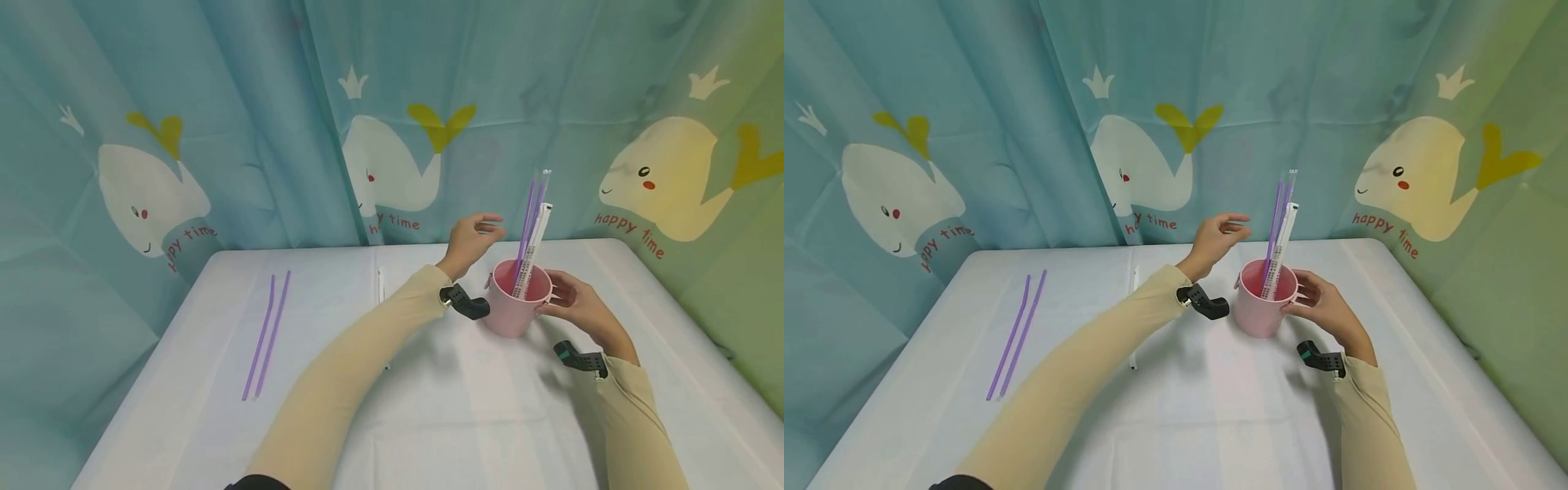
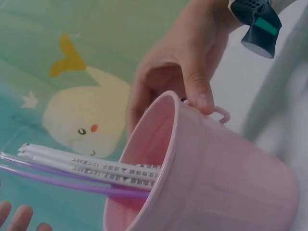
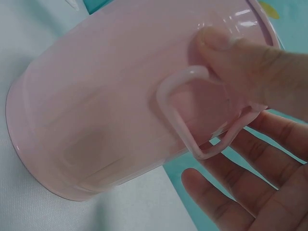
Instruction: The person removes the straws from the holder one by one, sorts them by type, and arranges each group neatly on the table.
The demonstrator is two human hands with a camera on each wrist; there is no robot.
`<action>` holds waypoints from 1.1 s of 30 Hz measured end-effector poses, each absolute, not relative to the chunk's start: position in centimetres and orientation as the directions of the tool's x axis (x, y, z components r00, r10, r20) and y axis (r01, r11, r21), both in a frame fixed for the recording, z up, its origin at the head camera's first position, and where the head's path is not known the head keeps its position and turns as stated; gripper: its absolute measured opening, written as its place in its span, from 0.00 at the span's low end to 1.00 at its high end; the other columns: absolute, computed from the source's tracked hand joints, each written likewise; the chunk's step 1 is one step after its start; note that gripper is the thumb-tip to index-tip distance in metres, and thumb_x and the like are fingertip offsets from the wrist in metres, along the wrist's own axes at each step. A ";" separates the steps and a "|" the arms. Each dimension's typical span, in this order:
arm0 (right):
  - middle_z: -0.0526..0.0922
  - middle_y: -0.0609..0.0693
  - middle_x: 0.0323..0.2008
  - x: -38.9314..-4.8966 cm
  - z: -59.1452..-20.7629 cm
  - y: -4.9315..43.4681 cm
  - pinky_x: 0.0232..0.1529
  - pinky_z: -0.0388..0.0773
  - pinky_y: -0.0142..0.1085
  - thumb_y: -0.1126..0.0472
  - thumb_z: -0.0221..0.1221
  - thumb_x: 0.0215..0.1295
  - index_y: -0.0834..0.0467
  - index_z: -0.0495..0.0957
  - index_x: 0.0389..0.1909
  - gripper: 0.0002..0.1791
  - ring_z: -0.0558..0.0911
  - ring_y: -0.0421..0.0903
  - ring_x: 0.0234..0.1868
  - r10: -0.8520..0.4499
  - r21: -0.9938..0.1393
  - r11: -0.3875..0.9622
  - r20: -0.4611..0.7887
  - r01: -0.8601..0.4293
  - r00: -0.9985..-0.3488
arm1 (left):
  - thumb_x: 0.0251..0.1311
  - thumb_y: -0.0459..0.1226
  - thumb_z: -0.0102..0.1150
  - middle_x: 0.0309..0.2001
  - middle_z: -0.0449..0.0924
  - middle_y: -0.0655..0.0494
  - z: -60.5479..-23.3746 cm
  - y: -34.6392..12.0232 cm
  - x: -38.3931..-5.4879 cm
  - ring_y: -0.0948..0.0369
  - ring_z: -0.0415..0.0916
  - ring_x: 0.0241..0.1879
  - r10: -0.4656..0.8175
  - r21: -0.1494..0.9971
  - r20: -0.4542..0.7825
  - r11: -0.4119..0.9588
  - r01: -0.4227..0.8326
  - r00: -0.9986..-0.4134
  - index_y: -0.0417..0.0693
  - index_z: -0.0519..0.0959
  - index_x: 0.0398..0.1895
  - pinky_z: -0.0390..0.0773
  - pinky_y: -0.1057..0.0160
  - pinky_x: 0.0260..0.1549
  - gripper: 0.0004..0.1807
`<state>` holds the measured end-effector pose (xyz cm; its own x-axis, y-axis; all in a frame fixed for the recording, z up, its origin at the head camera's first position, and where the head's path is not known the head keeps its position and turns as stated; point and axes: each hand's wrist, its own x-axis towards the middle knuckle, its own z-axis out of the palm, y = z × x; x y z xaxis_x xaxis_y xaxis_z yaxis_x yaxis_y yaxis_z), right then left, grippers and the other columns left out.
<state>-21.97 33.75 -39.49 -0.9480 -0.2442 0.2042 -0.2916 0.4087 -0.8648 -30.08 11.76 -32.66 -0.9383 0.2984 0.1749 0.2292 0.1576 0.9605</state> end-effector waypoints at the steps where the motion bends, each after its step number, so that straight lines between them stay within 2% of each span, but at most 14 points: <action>1: 0.73 0.28 0.48 -22.0 -39.5 33.8 0.46 0.74 0.17 0.71 0.66 0.53 0.71 0.61 0.61 0.35 0.76 0.22 0.47 -0.244 -0.864 0.409 0.206 -0.293 -0.948 | 0.60 0.36 0.59 0.50 0.82 0.49 -32.7 11.9 -30.1 0.56 0.77 0.51 0.301 0.960 0.177 0.157 0.232 -0.937 0.47 0.79 0.52 0.77 0.69 0.42 0.16; 9: 0.74 0.30 0.48 -21.9 -39.4 33.8 0.46 0.74 0.16 0.70 0.65 0.53 0.72 0.61 0.61 0.36 0.77 0.23 0.47 -0.238 -0.865 0.410 0.206 -0.291 -0.949 | 0.59 0.37 0.62 0.47 0.83 0.50 -33.3 13.4 -30.0 0.57 0.78 0.50 0.331 0.956 0.163 0.181 0.232 -0.930 0.48 0.79 0.52 0.78 0.69 0.40 0.17; 18: 0.73 0.31 0.49 -21.7 -39.5 33.7 0.46 0.73 0.15 0.70 0.65 0.54 0.71 0.60 0.62 0.36 0.76 0.22 0.48 -0.238 -0.861 0.426 0.190 -0.278 -0.952 | 0.57 0.39 0.64 0.45 0.83 0.52 -34.1 14.8 -30.8 0.59 0.79 0.47 0.292 0.963 0.098 0.214 0.165 -0.951 0.50 0.80 0.50 0.79 0.67 0.43 0.16; 25: 0.72 0.31 0.49 -21.6 -39.3 33.7 0.45 0.73 0.15 0.67 0.65 0.55 0.69 0.60 0.64 0.37 0.74 0.20 0.47 -0.219 -0.849 0.471 0.151 -0.239 -0.964 | 0.59 0.39 0.62 0.44 0.84 0.51 -34.7 15.6 -31.4 0.61 0.82 0.40 0.302 0.974 0.064 0.190 0.126 -0.951 0.47 0.81 0.49 0.79 0.68 0.43 0.15; 33: 0.71 0.30 0.49 -21.8 -39.2 33.7 0.46 0.72 0.15 0.66 0.66 0.55 0.68 0.60 0.64 0.37 0.73 0.19 0.47 -0.220 -0.841 0.485 0.149 -0.240 -0.964 | 0.59 0.36 0.62 0.42 0.85 0.46 -35.2 16.1 -31.5 0.55 0.83 0.41 0.318 0.979 0.057 0.168 0.116 -0.946 0.40 0.82 0.45 0.79 0.71 0.38 0.13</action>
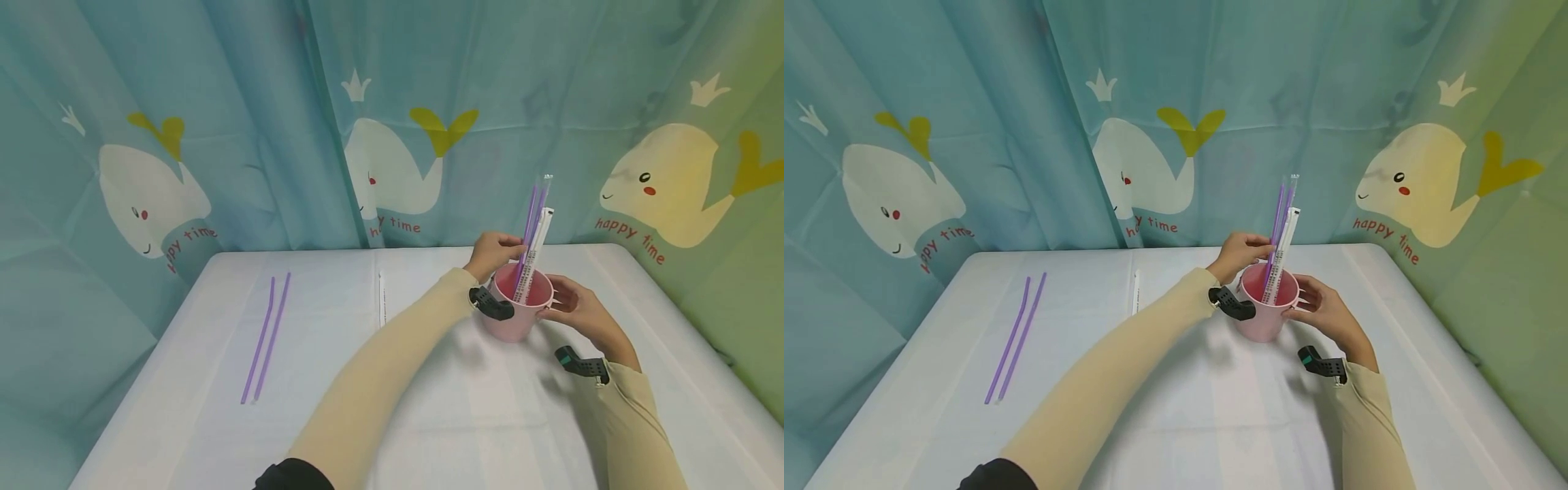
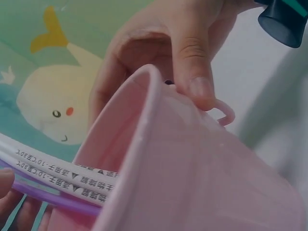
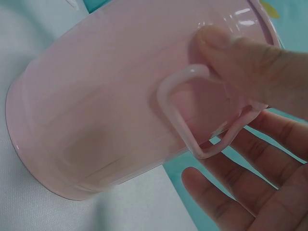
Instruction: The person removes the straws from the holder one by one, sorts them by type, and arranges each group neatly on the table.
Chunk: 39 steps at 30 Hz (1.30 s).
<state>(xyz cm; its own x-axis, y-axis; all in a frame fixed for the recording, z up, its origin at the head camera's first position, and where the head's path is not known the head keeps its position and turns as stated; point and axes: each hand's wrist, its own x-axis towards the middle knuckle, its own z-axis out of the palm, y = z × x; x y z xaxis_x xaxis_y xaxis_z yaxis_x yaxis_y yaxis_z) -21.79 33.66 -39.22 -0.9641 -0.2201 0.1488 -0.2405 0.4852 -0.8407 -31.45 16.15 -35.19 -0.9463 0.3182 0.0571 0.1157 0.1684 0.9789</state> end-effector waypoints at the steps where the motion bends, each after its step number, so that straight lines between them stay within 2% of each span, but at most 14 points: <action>1: 0.71 0.29 0.48 -21.8 -39.2 33.7 0.46 0.72 0.15 0.66 0.65 0.55 0.68 0.60 0.64 0.37 0.74 0.20 0.47 -0.222 -0.842 0.481 0.152 -0.243 -0.963 | 0.59 0.36 0.62 0.42 0.85 0.46 -35.2 16.2 -31.4 0.55 0.83 0.41 0.319 0.978 0.056 0.172 0.116 -0.946 0.39 0.82 0.44 0.79 0.72 0.37 0.13; 6: 0.71 0.27 0.48 -21.8 -39.3 33.6 0.46 0.73 0.15 0.67 0.65 0.55 0.69 0.60 0.63 0.36 0.74 0.20 0.47 -0.228 -0.844 0.472 0.160 -0.253 -0.960 | 0.58 0.34 0.62 0.41 0.85 0.45 -35.3 16.3 -31.2 0.57 0.83 0.39 0.309 0.977 0.058 0.178 0.118 -0.949 0.37 0.82 0.44 0.79 0.74 0.34 0.12; 13: 0.72 0.28 0.48 -21.9 -39.4 33.6 0.46 0.73 0.15 0.68 0.65 0.55 0.70 0.60 0.63 0.36 0.74 0.20 0.47 -0.234 -0.853 0.451 0.170 -0.262 -0.957 | 0.59 0.33 0.60 0.42 0.84 0.41 -35.3 16.0 -31.0 0.51 0.84 0.41 0.321 0.983 0.085 0.128 0.133 -0.943 0.34 0.80 0.45 0.83 0.62 0.42 0.13; 22: 0.72 0.29 0.49 -21.9 -39.4 33.6 0.47 0.73 0.16 0.69 0.65 0.54 0.70 0.60 0.63 0.36 0.74 0.21 0.48 -0.237 -0.855 0.444 0.176 -0.268 -0.955 | 0.62 0.35 0.58 0.39 0.84 0.47 -34.9 15.6 -31.3 0.58 0.84 0.35 0.306 0.974 0.085 0.175 0.144 -0.948 0.42 0.81 0.45 0.81 0.73 0.31 0.11; 26: 0.72 0.29 0.49 -21.9 -39.4 33.6 0.46 0.74 0.16 0.69 0.65 0.54 0.70 0.60 0.63 0.36 0.75 0.21 0.48 -0.238 -0.857 0.442 0.175 -0.267 -0.955 | 0.64 0.36 0.55 0.39 0.84 0.46 -34.7 15.2 -31.4 0.58 0.84 0.35 0.321 0.978 0.096 0.144 0.149 -0.942 0.41 0.80 0.45 0.82 0.72 0.30 0.11; 33: 0.71 0.30 0.49 -22.0 -39.4 33.6 0.46 0.73 0.15 0.68 0.65 0.55 0.70 0.60 0.63 0.36 0.74 0.21 0.47 -0.230 -0.853 0.455 0.163 -0.255 -0.959 | 0.65 0.36 0.54 0.42 0.83 0.42 -33.9 14.7 -31.4 0.54 0.84 0.38 0.339 0.979 0.115 0.118 0.164 -0.934 0.41 0.79 0.48 0.84 0.64 0.36 0.12; 39: 0.72 0.30 0.49 -22.0 -39.5 33.7 0.46 0.74 0.16 0.68 0.65 0.54 0.70 0.61 0.63 0.36 0.75 0.21 0.47 -0.235 -0.853 0.448 0.174 -0.266 -0.956 | 0.66 0.37 0.53 0.39 0.84 0.46 -33.1 14.4 -31.7 0.59 0.84 0.35 0.348 0.971 0.144 0.130 0.199 -0.926 0.44 0.79 0.49 0.84 0.68 0.33 0.12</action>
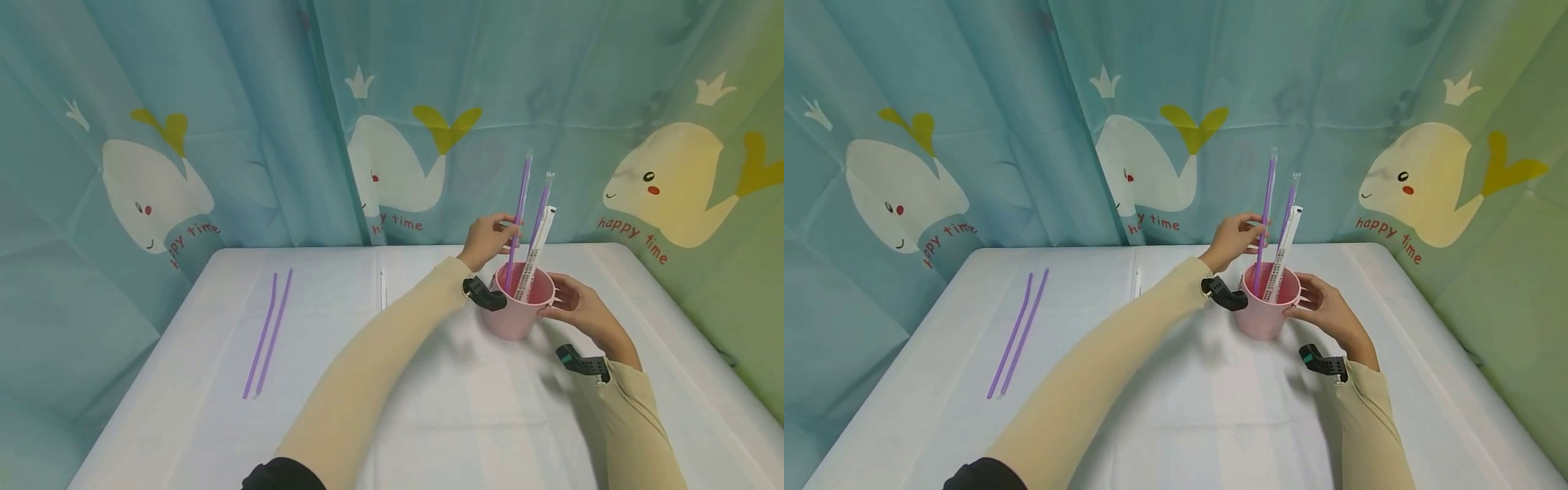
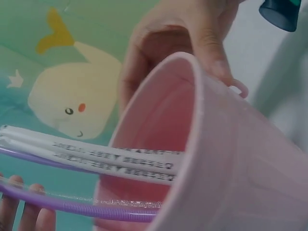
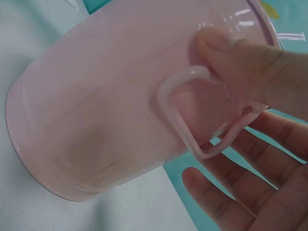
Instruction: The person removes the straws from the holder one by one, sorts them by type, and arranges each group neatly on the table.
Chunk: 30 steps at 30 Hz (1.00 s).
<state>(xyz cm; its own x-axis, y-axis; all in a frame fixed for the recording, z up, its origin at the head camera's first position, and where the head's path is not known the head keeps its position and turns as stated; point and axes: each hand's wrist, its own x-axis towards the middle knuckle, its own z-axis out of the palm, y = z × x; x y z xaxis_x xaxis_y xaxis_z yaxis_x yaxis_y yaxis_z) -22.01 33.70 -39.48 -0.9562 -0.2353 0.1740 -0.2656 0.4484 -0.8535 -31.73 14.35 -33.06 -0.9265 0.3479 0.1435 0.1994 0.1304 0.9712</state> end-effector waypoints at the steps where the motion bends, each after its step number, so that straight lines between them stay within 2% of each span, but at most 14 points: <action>1: 0.72 0.31 0.49 -22.0 -39.5 33.7 0.46 0.74 0.16 0.69 0.65 0.54 0.70 0.61 0.63 0.36 0.75 0.22 0.47 -0.236 -0.854 0.446 0.176 -0.268 -0.956 | 0.66 0.37 0.53 0.39 0.84 0.46 -32.9 14.3 -31.8 0.59 0.84 0.35 0.349 0.971 0.150 0.126 0.205 -0.925 0.44 0.79 0.49 0.84 0.69 0.33 0.12; 9: 0.73 0.33 0.50 -22.0 -39.4 33.8 0.45 0.74 0.16 0.69 0.66 0.53 0.69 0.62 0.63 0.36 0.76 0.23 0.48 -0.237 -0.852 0.446 0.181 -0.273 -0.954 | 0.66 0.36 0.52 0.40 0.83 0.43 -31.2 13.6 -32.2 0.56 0.84 0.35 0.353 0.976 0.190 0.035 0.216 -0.916 0.43 0.78 0.50 0.84 0.57 0.40 0.13; 18: 0.73 0.33 0.51 -22.1 -39.6 33.8 0.46 0.74 0.16 0.69 0.66 0.53 0.70 0.61 0.63 0.36 0.76 0.23 0.49 -0.242 -0.857 0.435 0.184 -0.276 -0.953 | 0.66 0.37 0.52 0.44 0.83 0.46 -28.7 12.6 -32.4 0.56 0.84 0.40 0.362 0.966 0.234 0.022 0.259 -0.902 0.46 0.76 0.54 0.83 0.70 0.34 0.15; 30: 0.74 0.32 0.50 -22.2 -39.7 33.9 0.46 0.74 0.16 0.70 0.66 0.53 0.70 0.62 0.62 0.36 0.76 0.23 0.48 -0.243 -0.856 0.430 0.197 -0.287 -0.950 | 0.65 0.36 0.53 0.44 0.82 0.44 -26.1 11.0 -32.2 0.54 0.84 0.40 0.359 0.956 0.286 -0.038 0.292 -0.889 0.45 0.76 0.54 0.83 0.69 0.33 0.15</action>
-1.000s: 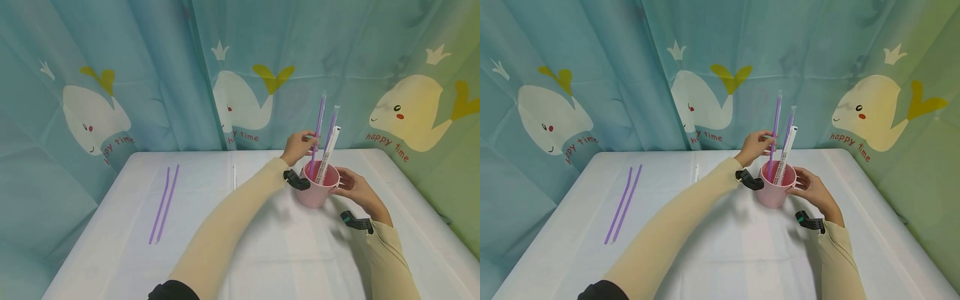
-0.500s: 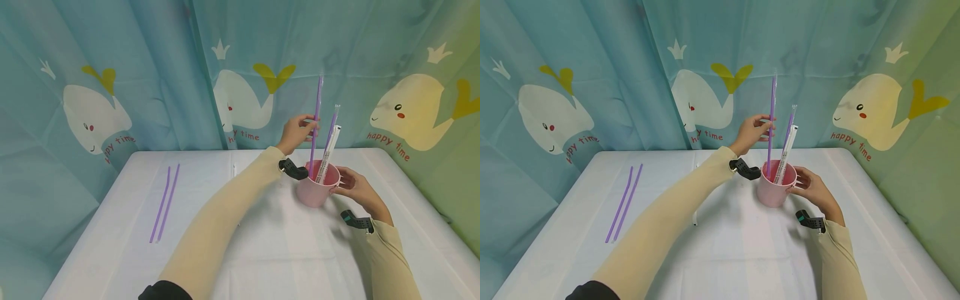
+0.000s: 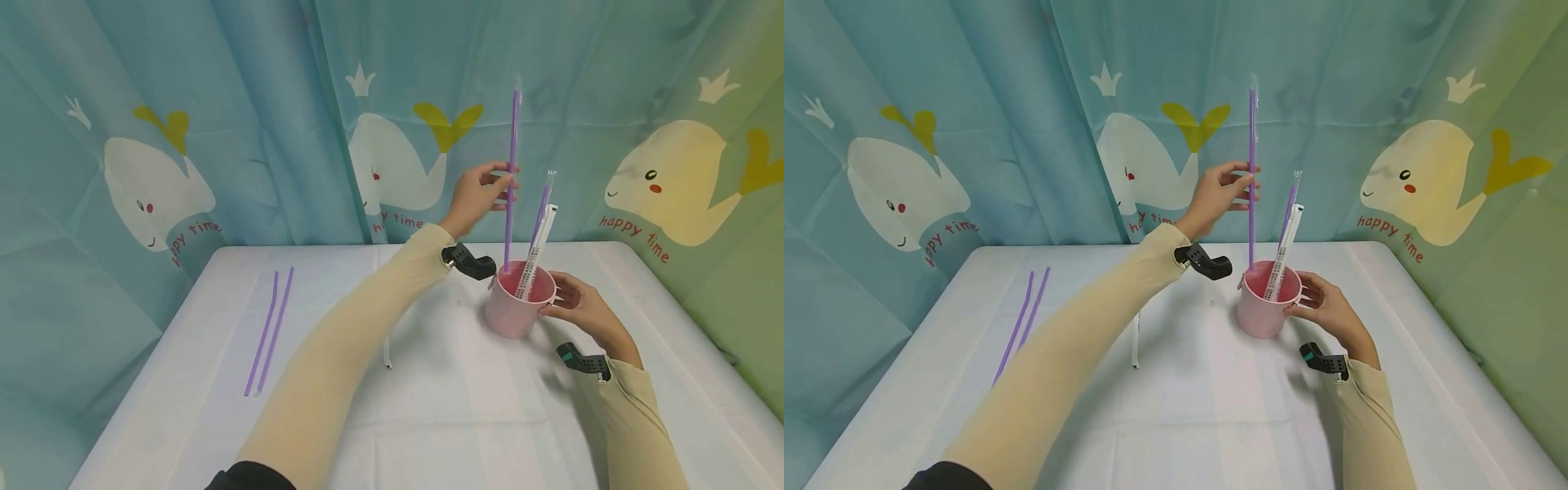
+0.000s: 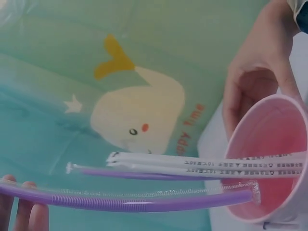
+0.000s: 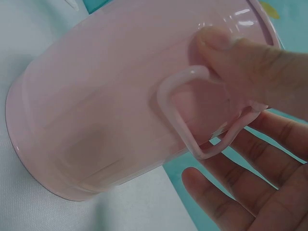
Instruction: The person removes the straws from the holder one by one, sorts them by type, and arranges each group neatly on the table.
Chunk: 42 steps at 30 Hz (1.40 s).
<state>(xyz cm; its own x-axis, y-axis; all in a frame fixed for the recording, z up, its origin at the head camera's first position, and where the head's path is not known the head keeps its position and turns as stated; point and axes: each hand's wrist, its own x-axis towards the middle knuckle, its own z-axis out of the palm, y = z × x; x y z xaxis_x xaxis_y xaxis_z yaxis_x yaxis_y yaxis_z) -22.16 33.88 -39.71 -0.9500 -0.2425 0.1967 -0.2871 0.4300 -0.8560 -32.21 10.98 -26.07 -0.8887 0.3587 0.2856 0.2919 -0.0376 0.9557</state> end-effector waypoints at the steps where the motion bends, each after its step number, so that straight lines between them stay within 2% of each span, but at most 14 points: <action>1: 0.73 0.32 0.50 -22.2 -39.7 33.9 0.46 0.74 0.16 0.70 0.66 0.52 0.70 0.62 0.62 0.36 0.76 0.23 0.48 -0.242 -0.855 0.431 0.197 -0.287 -0.950 | 0.65 0.36 0.53 0.45 0.82 0.44 -26.0 10.8 -32.2 0.54 0.84 0.40 0.364 0.955 0.287 -0.043 0.292 -0.886 0.45 0.76 0.54 0.83 0.69 0.34 0.15; 8: 0.73 0.32 0.50 -22.1 -39.5 33.8 0.46 0.74 0.15 0.70 0.66 0.52 0.70 0.62 0.62 0.36 0.76 0.23 0.48 -0.241 -0.853 0.435 0.199 -0.289 -0.950 | 0.65 0.35 0.53 0.45 0.82 0.43 -25.3 9.0 -31.5 0.54 0.84 0.41 0.386 0.951 0.303 -0.064 0.302 -0.872 0.43 0.76 0.53 0.84 0.67 0.36 0.14; 15: 0.73 0.30 0.50 -22.2 -39.5 33.7 0.46 0.73 0.15 0.70 0.66 0.53 0.70 0.62 0.62 0.36 0.76 0.22 0.49 -0.244 -0.852 0.434 0.203 -0.294 -0.948 | 0.65 0.35 0.53 0.45 0.83 0.43 -25.5 7.1 -30.9 0.54 0.84 0.39 0.391 0.946 0.304 -0.019 0.322 -0.869 0.44 0.77 0.53 0.84 0.65 0.36 0.14; 22: 0.73 0.30 0.50 -22.1 -39.5 33.7 0.46 0.73 0.15 0.69 0.66 0.53 0.69 0.62 0.62 0.35 0.75 0.22 0.49 -0.239 -0.850 0.441 0.197 -0.287 -0.951 | 0.64 0.35 0.54 0.45 0.81 0.39 -26.1 5.2 -30.1 0.49 0.83 0.40 0.398 0.950 0.289 -0.006 0.313 -0.871 0.42 0.77 0.53 0.84 0.63 0.36 0.15; 27: 0.72 0.31 0.50 -22.0 -39.4 33.7 0.46 0.73 0.15 0.68 0.66 0.54 0.69 0.61 0.63 0.36 0.75 0.21 0.48 -0.232 -0.847 0.461 0.172 -0.264 -0.957 | 0.64 0.34 0.55 0.43 0.82 0.41 -26.4 3.8 -29.3 0.55 0.84 0.36 0.391 0.956 0.267 0.005 0.292 -0.881 0.42 0.77 0.52 0.84 0.60 0.37 0.14; 35: 0.71 0.27 0.48 -21.9 -39.4 33.7 0.46 0.74 0.15 0.68 0.66 0.54 0.70 0.61 0.63 0.36 0.74 0.20 0.48 -0.235 -0.847 0.465 0.163 -0.259 -0.958 | 0.65 0.34 0.54 0.45 0.82 0.40 -27.0 1.3 -28.5 0.57 0.84 0.35 0.389 0.963 0.231 0.041 0.268 -0.892 0.42 0.77 0.52 0.84 0.59 0.38 0.14; 42: 0.71 0.26 0.48 -22.0 -39.4 33.7 0.46 0.73 0.15 0.67 0.66 0.54 0.69 0.60 0.63 0.37 0.74 0.19 0.47 -0.234 -0.846 0.470 0.157 -0.253 -0.960 | 0.65 0.34 0.54 0.45 0.81 0.38 -27.8 -1.6 -28.3 0.43 0.81 0.43 0.367 0.967 0.202 0.071 0.244 -0.908 0.40 0.77 0.53 0.84 0.59 0.39 0.15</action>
